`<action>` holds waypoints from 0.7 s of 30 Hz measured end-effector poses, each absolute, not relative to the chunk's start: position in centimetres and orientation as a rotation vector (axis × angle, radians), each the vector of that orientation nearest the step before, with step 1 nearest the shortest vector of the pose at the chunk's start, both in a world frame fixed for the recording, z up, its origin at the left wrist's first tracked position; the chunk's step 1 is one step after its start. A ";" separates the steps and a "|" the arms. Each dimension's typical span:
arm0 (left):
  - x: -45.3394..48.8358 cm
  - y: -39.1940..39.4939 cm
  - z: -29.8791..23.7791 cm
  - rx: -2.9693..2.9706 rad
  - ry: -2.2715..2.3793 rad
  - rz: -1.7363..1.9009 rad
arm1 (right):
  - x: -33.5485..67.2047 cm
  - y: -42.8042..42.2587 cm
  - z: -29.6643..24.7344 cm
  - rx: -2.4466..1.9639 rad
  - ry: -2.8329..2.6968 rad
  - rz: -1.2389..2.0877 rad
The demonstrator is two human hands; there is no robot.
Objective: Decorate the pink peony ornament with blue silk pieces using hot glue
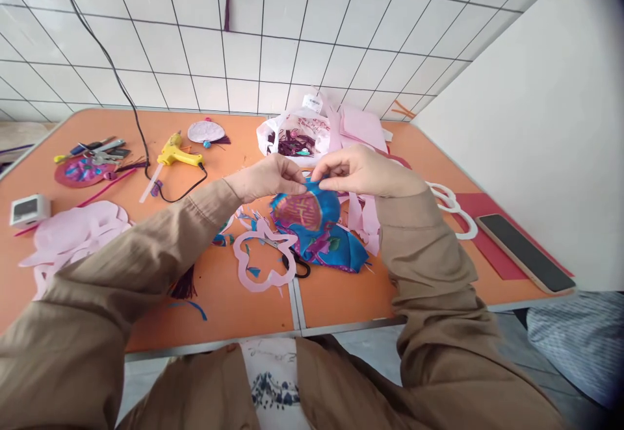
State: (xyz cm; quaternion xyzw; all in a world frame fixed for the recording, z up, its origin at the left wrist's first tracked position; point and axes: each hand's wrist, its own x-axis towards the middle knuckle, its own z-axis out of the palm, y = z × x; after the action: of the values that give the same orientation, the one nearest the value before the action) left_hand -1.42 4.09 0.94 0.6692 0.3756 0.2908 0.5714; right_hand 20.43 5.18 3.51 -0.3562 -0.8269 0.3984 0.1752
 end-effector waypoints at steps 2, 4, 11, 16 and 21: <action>-2.2 3.9 0.8 1.537 0.895 0.654 | 20.4 5.5 3.1 -1.049 -2.415 1.144; -3.5 3.5 0.7 1.493 0.897 0.660 | 20.7 6.0 2.7 -1.075 -2.482 1.168; -7.0 2.6 0.3 1.339 0.976 0.718 | 20.5 6.7 2.2 -0.965 -2.267 1.302; -7.9 2.7 -0.2 1.211 0.972 0.747 | 19.2 6.3 1.3 -0.981 -1.809 1.676; -8.2 3.1 -0.8 1.161 0.968 0.752 | 18.9 6.7 0.7 -0.981 -1.685 1.722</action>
State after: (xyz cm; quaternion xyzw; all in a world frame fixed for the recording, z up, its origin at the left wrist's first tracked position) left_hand -8.23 3.09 -0.77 0.5141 0.4284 0.3329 0.6643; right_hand 18.88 6.67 0.66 -0.3634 -0.6242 0.6379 0.2671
